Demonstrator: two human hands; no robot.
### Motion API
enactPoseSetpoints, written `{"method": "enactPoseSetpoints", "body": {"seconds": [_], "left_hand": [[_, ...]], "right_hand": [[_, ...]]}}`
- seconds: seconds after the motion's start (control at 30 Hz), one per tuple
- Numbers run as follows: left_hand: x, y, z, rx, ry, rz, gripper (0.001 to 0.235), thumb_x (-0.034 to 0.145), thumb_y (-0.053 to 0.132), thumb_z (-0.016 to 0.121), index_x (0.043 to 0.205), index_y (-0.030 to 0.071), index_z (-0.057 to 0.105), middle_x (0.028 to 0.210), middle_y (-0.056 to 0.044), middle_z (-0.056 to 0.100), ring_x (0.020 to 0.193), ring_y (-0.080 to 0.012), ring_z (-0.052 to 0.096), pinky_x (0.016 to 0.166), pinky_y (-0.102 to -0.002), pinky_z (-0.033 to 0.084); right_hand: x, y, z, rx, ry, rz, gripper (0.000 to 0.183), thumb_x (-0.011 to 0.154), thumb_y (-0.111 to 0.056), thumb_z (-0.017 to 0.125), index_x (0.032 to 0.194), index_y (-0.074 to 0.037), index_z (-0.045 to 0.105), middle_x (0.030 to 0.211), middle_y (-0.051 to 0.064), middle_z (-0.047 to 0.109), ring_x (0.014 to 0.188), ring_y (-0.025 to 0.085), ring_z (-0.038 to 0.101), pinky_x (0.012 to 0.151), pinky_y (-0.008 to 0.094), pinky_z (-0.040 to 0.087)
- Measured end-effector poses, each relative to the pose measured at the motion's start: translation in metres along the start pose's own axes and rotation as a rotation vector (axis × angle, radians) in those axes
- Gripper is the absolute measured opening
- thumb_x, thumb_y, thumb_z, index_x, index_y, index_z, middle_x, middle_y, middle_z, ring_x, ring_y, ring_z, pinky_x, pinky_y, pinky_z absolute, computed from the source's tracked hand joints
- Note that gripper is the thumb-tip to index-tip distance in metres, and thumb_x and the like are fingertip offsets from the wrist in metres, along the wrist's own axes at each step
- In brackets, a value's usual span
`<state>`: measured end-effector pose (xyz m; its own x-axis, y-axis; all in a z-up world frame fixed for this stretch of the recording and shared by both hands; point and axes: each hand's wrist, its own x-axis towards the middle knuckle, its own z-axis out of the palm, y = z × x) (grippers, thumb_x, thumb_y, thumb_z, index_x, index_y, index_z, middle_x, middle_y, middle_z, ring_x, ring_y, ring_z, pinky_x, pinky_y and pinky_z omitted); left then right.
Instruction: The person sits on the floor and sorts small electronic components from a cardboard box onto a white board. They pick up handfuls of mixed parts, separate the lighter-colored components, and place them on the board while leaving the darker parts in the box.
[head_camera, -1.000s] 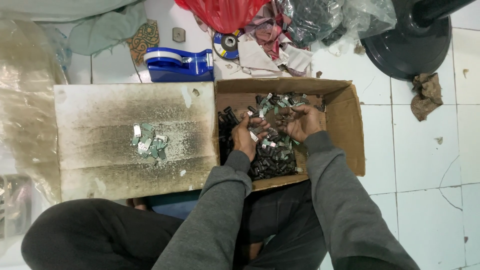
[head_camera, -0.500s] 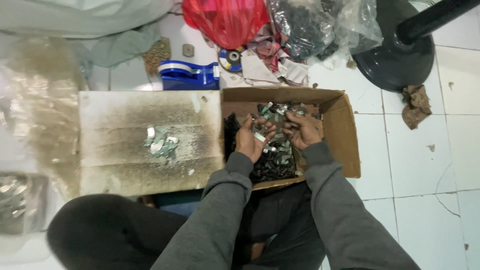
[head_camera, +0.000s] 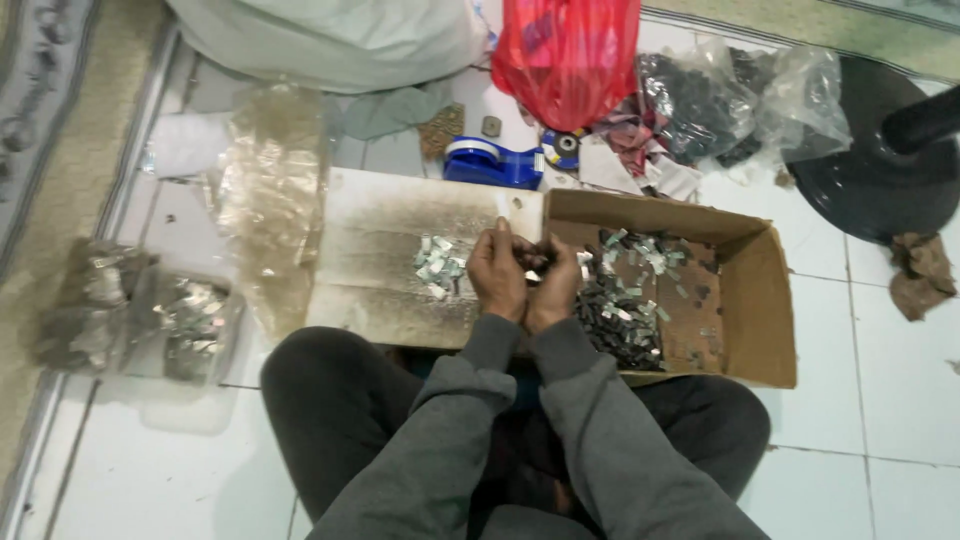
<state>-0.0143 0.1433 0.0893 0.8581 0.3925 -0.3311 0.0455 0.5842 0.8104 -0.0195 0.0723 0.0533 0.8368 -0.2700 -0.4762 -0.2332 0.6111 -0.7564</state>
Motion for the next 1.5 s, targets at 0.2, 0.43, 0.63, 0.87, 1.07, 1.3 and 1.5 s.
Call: {"method": "enactPoseSetpoints", "body": {"seconds": [0.2, 0.43, 0.63, 0.87, 1.07, 1.3, 1.5], "left_hand": [[0.020, 0.076, -0.061, 0.527, -0.274, 0.017, 0.053, 0.105, 0.062, 0.051, 0.113, 0.016, 0.075, 0.120, -0.015, 0.074, 0.108, -0.0331, 0.073, 0.099, -0.053, 0.054], [0.016, 0.144, -0.073, 0.692, -0.482, -0.057, 0.075, 0.104, 0.073, 0.037, 0.133, 0.014, 0.072, 0.142, -0.023, 0.061, 0.138, -0.0510, 0.049, 0.114, -0.068, 0.038], [0.029, 0.138, -0.087, 0.786, -0.369, 0.014, 0.066, 0.103, 0.067, 0.044, 0.126, 0.015, 0.077, 0.128, -0.020, 0.072, 0.133, -0.0425, 0.058, 0.113, -0.054, 0.044], [0.031, 0.128, -0.099, 0.917, -0.306, 0.211, 0.063, 0.106, 0.054, 0.048, 0.138, 0.003, 0.065, 0.130, -0.031, 0.067, 0.128, -0.0492, 0.059, 0.112, -0.061, 0.045], [0.042, 0.109, -0.102, 0.881, -0.195, 0.175, 0.055, 0.105, 0.050, 0.051, 0.138, 0.008, 0.065, 0.131, -0.025, 0.068, 0.128, -0.0431, 0.060, 0.110, -0.053, 0.049], [0.030, 0.103, -0.092, 0.799, -0.098, 0.350, 0.043, 0.105, 0.042, 0.064, 0.130, 0.008, 0.068, 0.121, -0.021, 0.072, 0.120, -0.0406, 0.066, 0.101, -0.051, 0.056], [0.018, 0.103, -0.072, 0.642, -0.126, 0.487, 0.036, 0.108, 0.037, 0.063, 0.131, 0.009, 0.067, 0.126, -0.017, 0.070, 0.119, -0.0390, 0.067, 0.098, -0.050, 0.059]], "right_hand": [[0.003, 0.052, 0.043, -0.004, -0.202, -0.247, 0.039, 0.111, -0.035, 0.051, 0.112, -0.002, 0.071, 0.105, 0.021, 0.070, 0.099, 0.031, 0.067, 0.095, 0.048, 0.052], [-0.020, 0.036, 0.040, -0.121, -0.373, -0.341, 0.048, 0.099, -0.024, 0.044, 0.133, 0.003, 0.066, 0.123, 0.023, 0.070, 0.118, 0.030, 0.065, 0.112, 0.047, 0.049], [-0.031, 0.017, 0.028, -0.511, -0.623, -0.458, 0.071, 0.074, -0.006, 0.069, 0.145, 0.002, 0.063, 0.158, 0.025, 0.050, 0.154, 0.036, 0.031, 0.126, 0.050, 0.028], [-0.047, 0.031, 0.067, -1.626, -0.533, -1.056, 0.105, 0.071, -0.048, 0.080, 0.157, -0.002, 0.042, 0.159, 0.036, 0.036, 0.149, 0.060, 0.030, 0.126, 0.066, 0.022], [-0.009, 0.097, 0.072, -1.673, -0.438, -1.079, 0.074, 0.086, -0.022, 0.072, 0.151, 0.002, 0.048, 0.163, 0.034, 0.033, 0.154, 0.054, 0.027, 0.131, 0.058, 0.017], [0.070, 0.178, 0.033, -1.121, -0.541, -1.251, 0.091, 0.084, -0.017, 0.086, 0.157, 0.000, 0.034, 0.152, 0.029, 0.042, 0.146, 0.051, 0.039, 0.130, 0.061, 0.025], [-0.047, 0.057, 0.087, -0.836, -0.483, -0.953, 0.049, 0.100, -0.007, 0.064, 0.148, -0.007, 0.055, 0.153, 0.013, 0.054, 0.148, 0.039, 0.049, 0.134, 0.055, 0.024]]}}
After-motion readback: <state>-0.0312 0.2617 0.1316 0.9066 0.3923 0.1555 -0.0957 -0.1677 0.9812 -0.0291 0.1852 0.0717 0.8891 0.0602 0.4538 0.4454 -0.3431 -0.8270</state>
